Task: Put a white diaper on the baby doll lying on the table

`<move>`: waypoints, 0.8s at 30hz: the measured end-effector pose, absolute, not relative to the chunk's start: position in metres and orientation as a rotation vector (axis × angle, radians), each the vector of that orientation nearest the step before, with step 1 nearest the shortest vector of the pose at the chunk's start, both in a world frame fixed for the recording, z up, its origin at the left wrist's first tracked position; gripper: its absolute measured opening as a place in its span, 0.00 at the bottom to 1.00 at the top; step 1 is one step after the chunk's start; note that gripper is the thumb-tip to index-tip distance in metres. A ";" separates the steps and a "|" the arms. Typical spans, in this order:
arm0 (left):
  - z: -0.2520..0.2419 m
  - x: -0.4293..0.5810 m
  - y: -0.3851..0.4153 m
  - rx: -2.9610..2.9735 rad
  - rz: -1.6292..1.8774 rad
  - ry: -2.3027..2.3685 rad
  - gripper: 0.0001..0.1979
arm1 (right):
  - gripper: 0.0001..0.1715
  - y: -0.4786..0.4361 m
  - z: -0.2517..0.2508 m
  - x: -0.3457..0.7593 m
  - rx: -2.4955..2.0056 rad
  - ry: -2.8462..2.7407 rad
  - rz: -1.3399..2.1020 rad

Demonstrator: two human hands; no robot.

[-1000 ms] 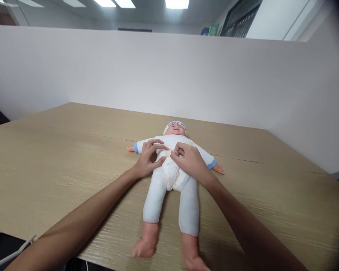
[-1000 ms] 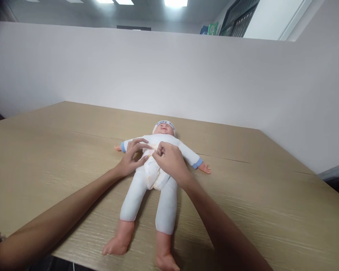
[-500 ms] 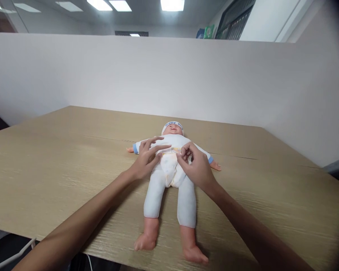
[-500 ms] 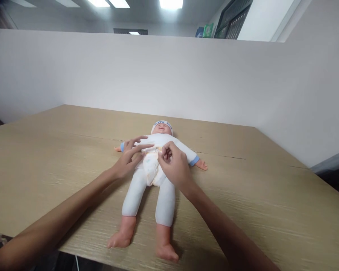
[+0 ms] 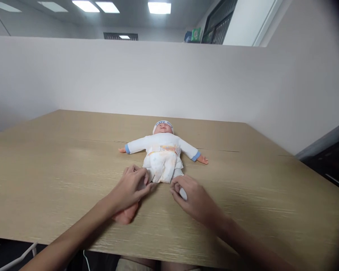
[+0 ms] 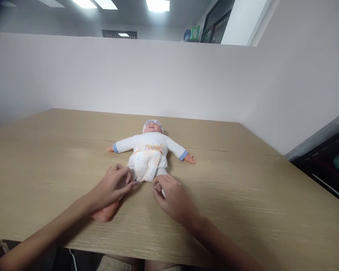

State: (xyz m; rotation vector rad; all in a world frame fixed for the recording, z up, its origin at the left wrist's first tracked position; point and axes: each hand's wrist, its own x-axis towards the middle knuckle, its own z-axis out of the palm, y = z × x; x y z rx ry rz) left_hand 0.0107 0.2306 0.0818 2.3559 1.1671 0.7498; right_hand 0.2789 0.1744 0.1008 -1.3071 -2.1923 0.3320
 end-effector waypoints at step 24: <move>0.090 0.029 0.249 2.379 0.808 1.066 0.10 | 0.05 0.190 0.087 0.257 -1.475 -2.037 0.219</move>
